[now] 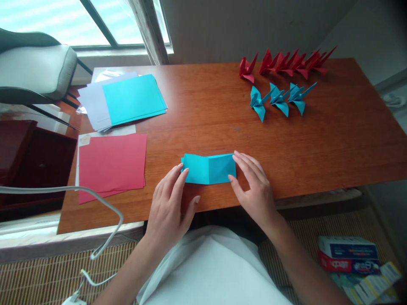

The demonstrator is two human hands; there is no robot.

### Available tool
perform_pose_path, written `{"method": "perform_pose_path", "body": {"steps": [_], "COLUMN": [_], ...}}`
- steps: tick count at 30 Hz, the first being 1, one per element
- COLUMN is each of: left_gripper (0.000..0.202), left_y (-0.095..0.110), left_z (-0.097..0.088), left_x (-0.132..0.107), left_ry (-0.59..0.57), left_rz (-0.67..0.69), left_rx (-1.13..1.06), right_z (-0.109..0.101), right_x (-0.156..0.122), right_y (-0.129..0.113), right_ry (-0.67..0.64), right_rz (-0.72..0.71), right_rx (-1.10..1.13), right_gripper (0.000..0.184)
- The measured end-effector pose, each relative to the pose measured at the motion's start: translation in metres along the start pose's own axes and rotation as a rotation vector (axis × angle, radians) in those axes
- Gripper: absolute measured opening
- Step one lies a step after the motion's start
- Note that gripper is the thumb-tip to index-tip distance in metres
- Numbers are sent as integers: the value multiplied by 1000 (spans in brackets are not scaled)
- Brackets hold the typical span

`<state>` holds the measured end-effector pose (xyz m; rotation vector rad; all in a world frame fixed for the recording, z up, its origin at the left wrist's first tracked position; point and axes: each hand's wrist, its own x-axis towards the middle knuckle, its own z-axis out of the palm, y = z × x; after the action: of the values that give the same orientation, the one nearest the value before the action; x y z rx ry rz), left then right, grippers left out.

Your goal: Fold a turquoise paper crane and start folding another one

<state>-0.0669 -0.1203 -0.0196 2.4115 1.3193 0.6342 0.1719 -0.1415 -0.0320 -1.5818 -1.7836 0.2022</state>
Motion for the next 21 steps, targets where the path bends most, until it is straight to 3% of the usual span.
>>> {"method": "perform_pose_path", "body": {"steps": [12,21], "left_gripper": [68,60], "left_y": [1,2], "left_z": [3,3], "left_x": [4,5], "left_ry": [63,169], "left_rz": [8,-11], "left_rx": [-61,-387], "right_z": [6,9], "right_x": [0,4], "right_y": [-12,-22], "right_ry": [20,-38], "right_rz": [-43,-3], "right_rx": [-48,-12], "right_gripper": [71,75]}}
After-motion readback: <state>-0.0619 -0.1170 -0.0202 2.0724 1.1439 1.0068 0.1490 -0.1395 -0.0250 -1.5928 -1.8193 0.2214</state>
